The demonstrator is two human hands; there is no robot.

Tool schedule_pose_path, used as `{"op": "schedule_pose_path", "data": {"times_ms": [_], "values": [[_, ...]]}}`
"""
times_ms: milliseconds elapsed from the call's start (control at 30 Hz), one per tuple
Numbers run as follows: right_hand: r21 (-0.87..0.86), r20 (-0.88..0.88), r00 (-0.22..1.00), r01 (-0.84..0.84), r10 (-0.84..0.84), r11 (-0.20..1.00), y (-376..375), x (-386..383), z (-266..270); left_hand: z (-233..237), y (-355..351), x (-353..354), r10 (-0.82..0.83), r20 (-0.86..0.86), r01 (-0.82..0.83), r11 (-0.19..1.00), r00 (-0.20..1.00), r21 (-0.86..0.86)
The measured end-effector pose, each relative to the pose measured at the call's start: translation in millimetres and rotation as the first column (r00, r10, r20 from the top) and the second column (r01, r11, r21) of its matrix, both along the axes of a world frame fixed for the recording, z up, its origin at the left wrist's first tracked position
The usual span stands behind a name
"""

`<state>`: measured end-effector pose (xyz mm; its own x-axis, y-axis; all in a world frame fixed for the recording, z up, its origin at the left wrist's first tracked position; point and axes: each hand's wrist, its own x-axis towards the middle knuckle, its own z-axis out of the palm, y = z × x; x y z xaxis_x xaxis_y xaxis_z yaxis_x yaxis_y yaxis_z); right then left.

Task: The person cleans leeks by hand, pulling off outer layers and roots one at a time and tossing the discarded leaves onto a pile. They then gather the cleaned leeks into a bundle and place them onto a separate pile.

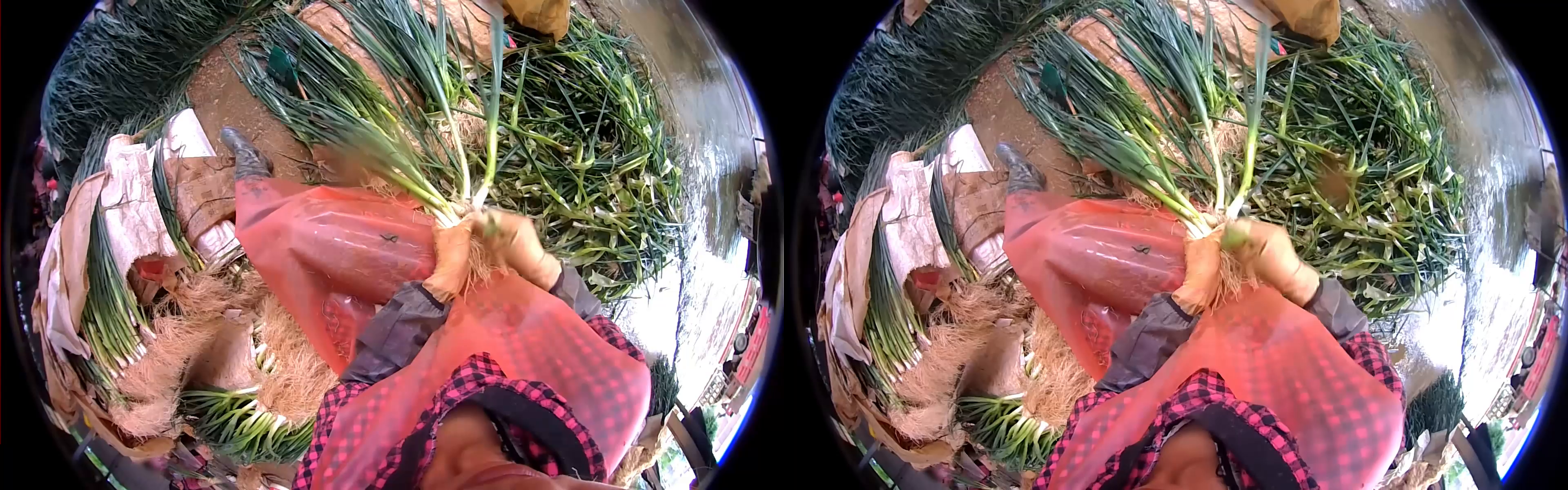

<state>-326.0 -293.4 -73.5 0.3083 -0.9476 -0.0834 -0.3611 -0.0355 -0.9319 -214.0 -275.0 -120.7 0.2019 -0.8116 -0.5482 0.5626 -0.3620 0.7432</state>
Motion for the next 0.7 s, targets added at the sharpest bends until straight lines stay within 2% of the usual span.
{"op": "schedule_pose_path", "data": {"times_ms": [33,67,100,133,167,200,233,267,300,333,367,400,433,467,500,533,567,633,667,700], "values": [[0.082,0.164,0.986,-0.040,0.026,0.996,7.3,7.9,2.7,-8.2,-1.2,12.7,-0.128,-0.178,0.164,0.965,0.976,0.203],[0.168,0.218,0.968,-0.163,0.124,0.972,7.1,-4.0,13.7,-12.4,-0.7,13.4,-0.064,-0.182,0.096,0.980,0.981,0.173],[0.168,0.215,0.970,-0.153,0.115,0.974,-6.5,-18.9,7.3,-12.9,-4.8,14.0,-0.002,-0.189,0.028,0.991,0.982,0.135],[0.163,0.271,0.949,0.121,-0.162,0.979,-33.3,-47.8,-3.9,12.1,-10.6,17.8,-0.014,-0.172,0.060,0.962,0.985,0.267],[0.179,0.329,0.840,0.393,-0.431,0.902,-50.0,-64.2,-14.5,14.2,-5.9,23.8,-0.029,-0.174,0.074,0.963,0.984,0.260],[0.216,0.054,0.927,0.352,-0.371,0.911,-58.9,-68.2,-24.7,14.5,-2.9,27.7,-0.117,-0.129,0.139,0.975,0.985,0.173],[0.257,-0.235,0.927,0.349,-0.292,0.901,-59.8,-77.7,-33.7,14.5,-3.5,26.5,-0.222,-0.093,0.229,0.971,0.971,0.074],[0.391,0.218,0.947,0.137,-0.236,0.910,-45.0,-74.8,-48.8,13.8,-3.1,23.6,-0.135,-0.305,0.173,0.980,0.943,0.099],[0.677,0.645,0.677,-0.291,-0.354,0.676,-48.9,-76.9,-97.4,21.6,2.0,30.1,-0.363,-0.049,0.359,0.930,0.930,-0.074],[0.206,0.474,0.880,-0.136,0.023,0.969,-50.0,-51.9,-74.5,18.1,2.1,32.2,-0.338,-0.518,0.348,0.934,0.786,-0.081],[-0.307,0.001,0.980,-0.189,0.198,0.933,-53.1,-17.6,-55.3,3.0,5.7,31.6,-0.383,-0.116,0.382,0.924,0.916,-0.035],[0.201,0.209,0.977,-0.079,0.037,0.976,-48.6,-2.1,-66.0,4.1,7.4,35.4,-0.363,-0.073,0.365,0.931,0.929,0.010],[0.468,0.154,0.971,0.090,-0.182,0.879,-53.1,16.9,-56.8,7.2,8.6,36.3,-0.338,-0.134,0.346,0.937,0.931,0.039],[0.179,-0.218,0.961,0.210,-0.169,0.961,-48.2,27.9,-30.3,8.2,6.8,35.1,-0.329,-0.159,0.343,0.936,0.931,0.074],[0.133,-0.140,0.978,0.171,-0.152,0.976,-45.5,36.8,-43.5,7.0,6.8,35.1,-0.325,-0.162,0.342,0.934,0.932,0.098],[0.091,-0.201,0.973,0.133,-0.112,0.987,-44.5,44.2,-47.9,7.3,6.6,34.6,-0.324,-0.157,0.343,0.932,0.933,0.118],[0.260,-0.189,0.982,0.041,0.009,0.965,-51.1,36.8,-24.6,7.8,7.0,34.1,-0.329,-0.151,0.348,0.929,0.932,0.127],[0.457,0.203,0.979,-0.081,-0.015,0.886,-78.3,26.5,-32.1,8.6,7.1,34.8,-0.340,-0.133,0.357,0.924,0.931,0.140],[0.512,0.377,0.920,-0.109,-0.108,0.852,-89.9,24.3,-37.7,9.0,6.7,36.3,-0.341,-0.129,0.357,0.923,0.931,0.141],[0.624,0.423,0.863,-0.055,-0.277,0.780,-105.1,35.3,-69.3,9.0,5.3,37.0,-0.340,-0.121,0.355,0.924,0.933,0.143]]}}
